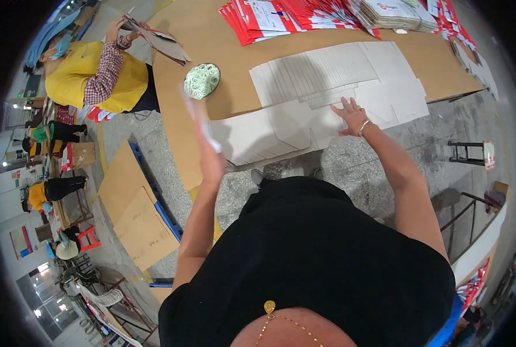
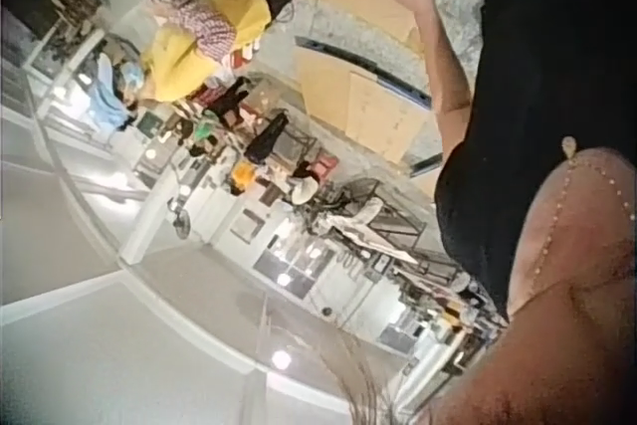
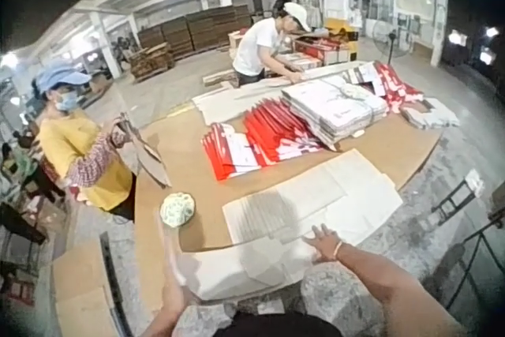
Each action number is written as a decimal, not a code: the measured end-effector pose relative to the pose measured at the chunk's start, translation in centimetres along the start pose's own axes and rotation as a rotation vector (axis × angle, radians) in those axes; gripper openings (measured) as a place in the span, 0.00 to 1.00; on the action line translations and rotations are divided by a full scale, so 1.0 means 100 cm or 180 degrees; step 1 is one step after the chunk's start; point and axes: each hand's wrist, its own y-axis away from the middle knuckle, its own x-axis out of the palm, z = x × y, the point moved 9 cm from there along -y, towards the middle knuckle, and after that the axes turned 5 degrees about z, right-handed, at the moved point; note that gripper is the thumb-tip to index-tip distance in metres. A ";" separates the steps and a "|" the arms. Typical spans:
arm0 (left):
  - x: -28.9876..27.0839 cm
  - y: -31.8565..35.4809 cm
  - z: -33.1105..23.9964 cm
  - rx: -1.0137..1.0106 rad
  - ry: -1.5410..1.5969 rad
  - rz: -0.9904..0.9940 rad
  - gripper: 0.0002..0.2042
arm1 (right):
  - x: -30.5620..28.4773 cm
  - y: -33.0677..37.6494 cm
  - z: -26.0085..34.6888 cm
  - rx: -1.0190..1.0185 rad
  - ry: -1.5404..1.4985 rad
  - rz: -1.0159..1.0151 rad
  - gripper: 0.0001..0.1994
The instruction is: Collecting cardboard templates from a pallet and stacking them on a work table.
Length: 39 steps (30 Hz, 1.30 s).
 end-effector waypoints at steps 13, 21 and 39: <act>-0.003 0.005 -0.006 -0.0353 -0.0680 -0.0201 0.35 | 0.000 -0.005 0.006 -0.0230 0.0018 -0.0385 0.48; 0.070 0.142 0.238 -0.2887 0.4496 -0.1356 0.22 | -0.051 0.014 0.043 -0.1029 -0.0571 -0.1090 0.51; 0.054 0.139 0.348 -0.3922 0.4508 -0.2244 0.12 | -0.087 -0.190 0.563 -0.2566 -0.0138 -0.1015 0.30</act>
